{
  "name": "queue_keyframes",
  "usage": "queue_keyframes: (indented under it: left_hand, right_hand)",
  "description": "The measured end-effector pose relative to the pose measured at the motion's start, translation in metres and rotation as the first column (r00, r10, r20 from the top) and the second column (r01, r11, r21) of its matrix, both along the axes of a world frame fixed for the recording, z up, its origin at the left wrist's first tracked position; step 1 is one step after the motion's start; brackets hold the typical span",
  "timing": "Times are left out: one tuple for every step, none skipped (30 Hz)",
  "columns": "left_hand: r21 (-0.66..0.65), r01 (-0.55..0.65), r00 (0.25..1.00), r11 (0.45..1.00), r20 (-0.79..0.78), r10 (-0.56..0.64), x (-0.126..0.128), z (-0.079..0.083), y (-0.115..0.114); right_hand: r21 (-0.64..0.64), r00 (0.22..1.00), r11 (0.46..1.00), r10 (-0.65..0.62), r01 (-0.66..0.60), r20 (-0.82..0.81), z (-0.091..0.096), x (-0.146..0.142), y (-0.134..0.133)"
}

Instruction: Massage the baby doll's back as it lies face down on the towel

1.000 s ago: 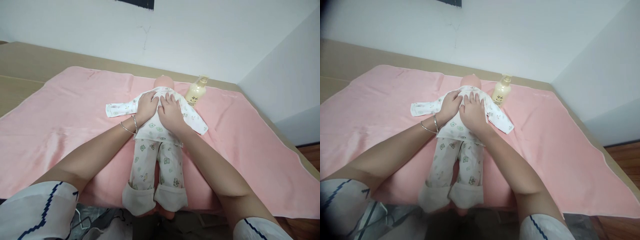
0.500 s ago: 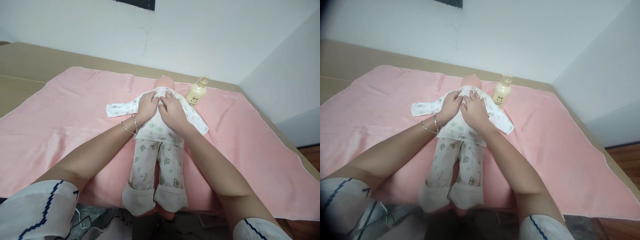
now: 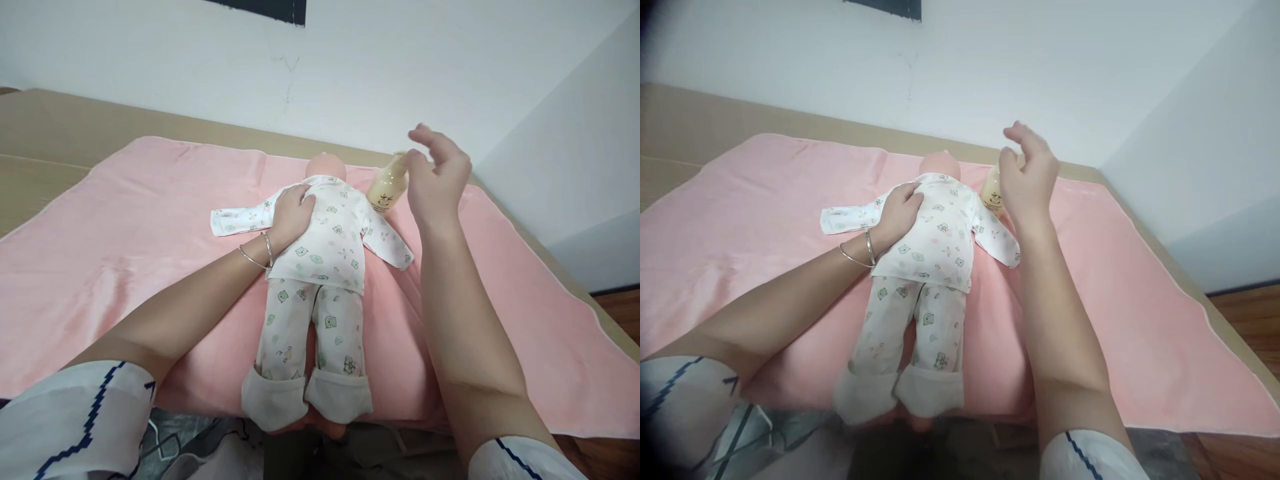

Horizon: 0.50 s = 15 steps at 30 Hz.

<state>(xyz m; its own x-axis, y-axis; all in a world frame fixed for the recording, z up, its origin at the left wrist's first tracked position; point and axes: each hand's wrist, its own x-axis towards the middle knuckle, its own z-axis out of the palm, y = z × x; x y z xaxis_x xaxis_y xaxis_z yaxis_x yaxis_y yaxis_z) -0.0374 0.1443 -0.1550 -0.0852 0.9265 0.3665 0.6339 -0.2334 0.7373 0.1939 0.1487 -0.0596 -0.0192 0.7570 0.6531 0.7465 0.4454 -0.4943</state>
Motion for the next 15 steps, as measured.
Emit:
queue_keyframes:
  left_hand:
    - [0.002,0.0,1.0,1.0,0.001,0.0,0.0,0.0,0.0]
    - [0.004,-0.001,1.0,1.0,0.002,0.001,0.0,0.0,0.0]
    - [0.007,-0.003,1.0,1.0,0.003,0.003,0.0,0.0,0.0]
    - [0.01,-0.006,1.0,1.0,0.004,0.006,0.001,0.0,0.0]
    - [0.012,-0.008,1.0,1.0,0.004,0.008,0.001,-0.001,0.0]
    - [0.015,-0.01,1.0,1.0,0.006,0.01,0.001,-0.001,0.0]
    - [0.02,-0.008,1.0,1.0,0.009,0.008,0.0,-0.001,0.0]
    - [0.022,-0.004,1.0,1.0,0.012,0.004,0.0,-0.002,0.0]
    - [0.018,0.001,1.0,1.0,0.015,-0.002,0.0,-0.002,0.0]
    - [0.002,0.007,1.0,1.0,0.019,-0.008,0.0,-0.001,0.0]
    - [-0.019,0.011,1.0,1.0,0.026,-0.01,-0.001,0.0,-0.001]
    - [-0.034,0.007,0.999,0.999,0.035,-0.006,-0.001,0.003,-0.002]
    - [-0.033,0.0,0.999,0.999,0.042,0.002,0.0,0.006,-0.004]
    - [-0.01,-0.008,0.999,1.0,0.048,0.008,0.001,0.011,-0.006]
    - [0.03,-0.01,0.999,0.999,0.052,0.009,0.003,0.017,-0.008]
  right_hand:
    - [0.025,0.999,0.999,-0.037,0.037,-0.011,0.002,0.003,0.0]
    - [0.033,0.997,0.997,-0.073,0.073,-0.002,0.003,0.005,0.002]
    - [0.023,0.994,0.994,-0.103,0.102,0.028,0.001,0.006,0.004]
    - [-0.004,0.99,0.993,-0.118,0.119,0.077,-0.002,0.007,0.008]
    - [-0.046,0.984,0.992,-0.112,0.12,0.137,-0.007,0.008,0.013]
    - [-0.09,0.977,0.991,-0.084,0.103,0.195,-0.012,0.009,0.017]
    - [-0.123,0.969,0.99,-0.042,0.074,0.242,-0.017,0.009,0.021]
    - [-0.141,0.962,0.989,-0.002,0.042,0.274,-0.022,0.009,0.024]
    - [-0.148,0.955,0.989,0.028,0.017,0.295,-0.026,0.009,0.027]
    - [-0.141,0.952,0.99,0.04,0.003,0.304,-0.03,0.009,0.028]
    - [-0.121,0.951,0.993,0.035,0.002,0.306,-0.032,0.008,0.029]
    - [-0.098,0.952,0.995,0.02,0.01,0.306,-0.034,0.008,0.028]
    - [-0.077,0.952,0.997,0.001,0.024,0.307,-0.035,0.007,0.028]
    - [-0.058,0.95,0.997,-0.021,0.041,0.311,-0.036,0.006,0.027]
    - [-0.041,0.948,0.997,-0.043,0.059,0.314,-0.036,0.004,0.026]
